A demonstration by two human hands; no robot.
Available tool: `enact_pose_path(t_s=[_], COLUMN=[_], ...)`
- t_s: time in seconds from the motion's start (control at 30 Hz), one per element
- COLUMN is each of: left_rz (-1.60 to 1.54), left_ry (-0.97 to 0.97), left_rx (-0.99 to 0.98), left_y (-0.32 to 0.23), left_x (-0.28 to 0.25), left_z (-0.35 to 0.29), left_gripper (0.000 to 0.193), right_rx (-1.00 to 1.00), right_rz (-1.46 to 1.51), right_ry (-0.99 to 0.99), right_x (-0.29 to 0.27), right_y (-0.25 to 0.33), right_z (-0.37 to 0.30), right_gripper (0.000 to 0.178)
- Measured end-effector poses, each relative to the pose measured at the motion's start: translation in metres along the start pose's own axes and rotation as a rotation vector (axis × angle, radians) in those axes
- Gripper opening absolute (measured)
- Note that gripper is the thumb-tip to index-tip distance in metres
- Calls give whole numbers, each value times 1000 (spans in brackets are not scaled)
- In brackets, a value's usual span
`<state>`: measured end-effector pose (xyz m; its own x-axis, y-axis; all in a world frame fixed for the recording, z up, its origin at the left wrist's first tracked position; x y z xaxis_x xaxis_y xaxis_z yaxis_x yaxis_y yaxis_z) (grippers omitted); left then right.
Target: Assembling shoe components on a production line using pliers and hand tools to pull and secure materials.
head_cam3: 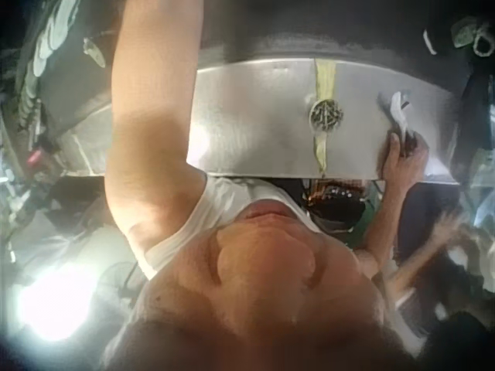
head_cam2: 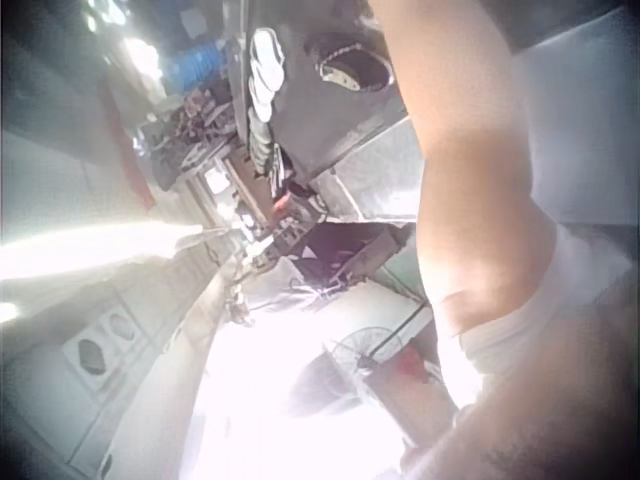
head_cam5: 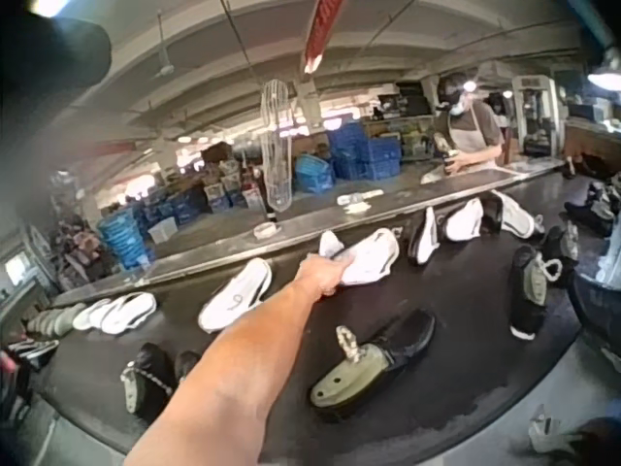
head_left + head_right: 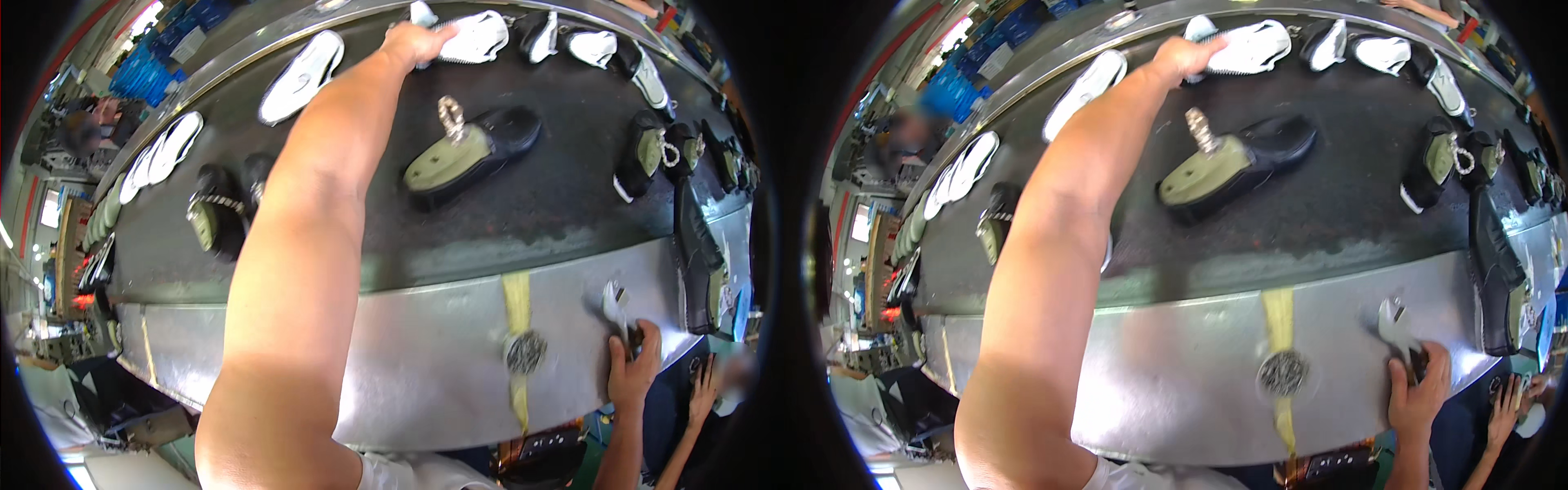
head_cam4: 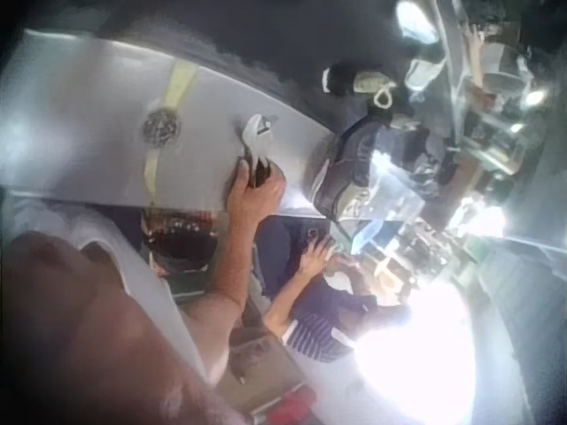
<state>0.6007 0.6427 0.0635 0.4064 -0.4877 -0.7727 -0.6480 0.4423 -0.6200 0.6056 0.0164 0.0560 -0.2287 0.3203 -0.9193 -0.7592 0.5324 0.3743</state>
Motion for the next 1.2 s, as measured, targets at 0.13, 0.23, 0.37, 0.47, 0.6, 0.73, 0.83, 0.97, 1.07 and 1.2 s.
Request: enact_pose_path(t_s=[0.13, 0.23, 0.37, 0.47, 0.6, 0.73, 0.83, 0.97, 1.07, 1.2], left_rz=[-413, -549, -534, -485, -262, -47, 172, 651, 615, 542], left_ry=[127, 79, -228, -474, -602, -517, -341, -222, -58, 318], left_rx=[-53, -18, 179, 182, -73, -364, -301, -331, -302, -384], left_y=[-5, 13, 75, 132, 257, 301, 346, 271, 264, 270], left_x=[-67, -117, -184, -191, -195, -165, -154, -149, -154, -185], left_z=[-93, -197, -394, -552, -727, -797, -803, -767, -712, -620], left_gripper=[74, 76, 89, 77, 61, 69, 83, 87, 94, 80], right_rx=[37, 30, -18, -61, -344, -408, -159, -31, -276, -375], right_rz=[0, -27, -29, -95, -134, 541, 1034, 1081, 946, 594], right_ry=[-6, -23, -52, -123, -310, 252, 942, 1041, 953, 1032], right_x=[5, 3, 11, 10, 4, 14, 42, 67, 72, 92], right_y=[-6, -3, -3, -14, 26, 200, 304, 349, 339, 259], right_z=[1, 2, 1, -7, -28, -69, -44, -36, -105, -253], right_gripper=[43, 44, 47, 47, 43, 35, 44, 38, 32, 30])
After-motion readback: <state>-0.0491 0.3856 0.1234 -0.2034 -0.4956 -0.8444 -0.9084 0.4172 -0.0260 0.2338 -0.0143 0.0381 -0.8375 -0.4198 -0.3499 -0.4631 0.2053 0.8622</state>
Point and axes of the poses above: each hand's wrist, its own z-axis towards the middle knuckle, its own x-axis out of the palm, y = z × x, the point moved 2 cm from there along z, towards the middle knuckle, and after that the axes turned 11 degrees about y, right-handed, at the moved point
